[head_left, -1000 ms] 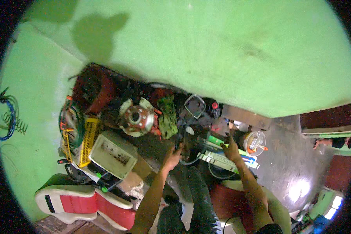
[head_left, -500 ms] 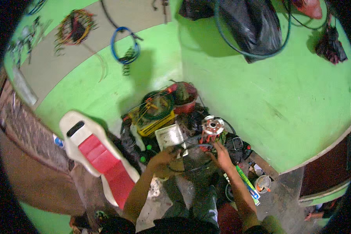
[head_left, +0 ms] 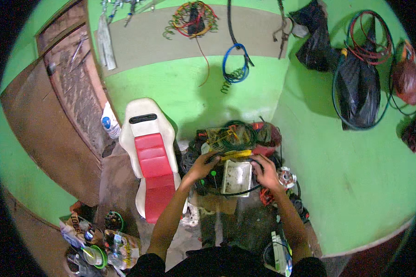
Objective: The person organizes various mechanical parts and tools, placing a gray plastic panel onto a table, handling a bottle of fluid, and hanging a green hose onto a wall-mounted rack.
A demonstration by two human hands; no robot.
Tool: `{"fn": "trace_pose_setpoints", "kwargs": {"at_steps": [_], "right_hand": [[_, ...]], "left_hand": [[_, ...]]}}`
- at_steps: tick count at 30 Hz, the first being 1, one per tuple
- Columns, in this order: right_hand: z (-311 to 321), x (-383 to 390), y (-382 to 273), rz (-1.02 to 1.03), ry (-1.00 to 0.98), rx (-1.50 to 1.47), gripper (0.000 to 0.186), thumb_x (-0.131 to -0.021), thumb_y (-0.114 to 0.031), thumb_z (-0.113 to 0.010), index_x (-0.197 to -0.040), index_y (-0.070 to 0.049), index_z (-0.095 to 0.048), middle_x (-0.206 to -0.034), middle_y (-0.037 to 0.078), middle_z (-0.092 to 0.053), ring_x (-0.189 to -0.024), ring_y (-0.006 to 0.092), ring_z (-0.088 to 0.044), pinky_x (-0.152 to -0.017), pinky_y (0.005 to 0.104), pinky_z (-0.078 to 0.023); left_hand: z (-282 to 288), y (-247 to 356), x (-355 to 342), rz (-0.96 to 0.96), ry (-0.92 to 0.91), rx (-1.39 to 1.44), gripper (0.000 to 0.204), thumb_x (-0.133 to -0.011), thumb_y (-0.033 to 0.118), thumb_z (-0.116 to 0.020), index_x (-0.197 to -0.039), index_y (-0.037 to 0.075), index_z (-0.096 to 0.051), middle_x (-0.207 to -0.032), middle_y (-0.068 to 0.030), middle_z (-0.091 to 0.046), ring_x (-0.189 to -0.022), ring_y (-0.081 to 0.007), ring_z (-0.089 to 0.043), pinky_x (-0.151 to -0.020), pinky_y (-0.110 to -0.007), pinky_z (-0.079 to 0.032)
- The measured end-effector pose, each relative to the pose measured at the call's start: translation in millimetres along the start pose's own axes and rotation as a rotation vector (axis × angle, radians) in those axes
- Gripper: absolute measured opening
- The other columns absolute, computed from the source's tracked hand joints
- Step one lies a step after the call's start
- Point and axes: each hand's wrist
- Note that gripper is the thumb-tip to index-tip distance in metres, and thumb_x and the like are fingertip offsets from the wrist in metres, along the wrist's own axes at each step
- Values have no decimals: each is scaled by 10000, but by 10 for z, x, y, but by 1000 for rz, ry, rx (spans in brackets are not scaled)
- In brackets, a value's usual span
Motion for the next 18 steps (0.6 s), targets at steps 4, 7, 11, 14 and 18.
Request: {"fn": "trace_pose_setpoints", "kwargs": {"at_steps": [4,7,11,14,18], "right_hand": [[-11,-135,19,-91,-45,-166,249,-880,-161,-582,-1073,-5,-593,-1018,198,-624,-939,360,-599,-832,390,-470],[15,-237,99,22,-101,-79,250,-881,-168,-586,-1072,-8,-598,-1027,205,-623,-957,363,-598,-831,396,-471],[239,-427,223,-115,-202,-82,295,-874,-188,-599,-1097,4,-589,-1072,213,-614,-1009,369,-584,-862,405,-462],[205,-539,371,-145,-184,-74,334,-892,-200,-575,-1164,-6,-557,-1138,219,-589,-1066,370,-558,-913,391,-437],[13,-818,251,-79,-197,-112,319,-902,-201,-564,-1165,-19,-562,-1155,205,-588,-1098,372,-540,-939,409,-419]], "left_hand": [[210,176,76,-94,24,-106,488,-897,335,-572,-1200,-41,-504,-1098,-227,-607,-1079,-324,-561,-943,-365,-407],[251,360,-43,-178,-33,-303,402,-915,338,-543,-1129,-1,-560,-1026,-217,-620,-958,-289,-598,-865,-372,-457],[364,285,-218,-122,3,-326,328,-915,287,-542,-1126,38,-573,-974,-197,-640,-910,-296,-622,-806,-385,-471],[574,224,-180,-298,118,-296,332,-935,269,-520,-1166,34,-558,-970,-170,-643,-869,-253,-624,-783,-372,-477],[851,302,-22,-96,99,-146,340,-946,264,-509,-1187,28,-551,-961,-92,-615,-826,-165,-579,-785,-316,-472]]}}
Point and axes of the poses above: each hand's wrist, its own x-axis away from the middle knuckle, its own z-axis out of the back of the hand, y = z × x
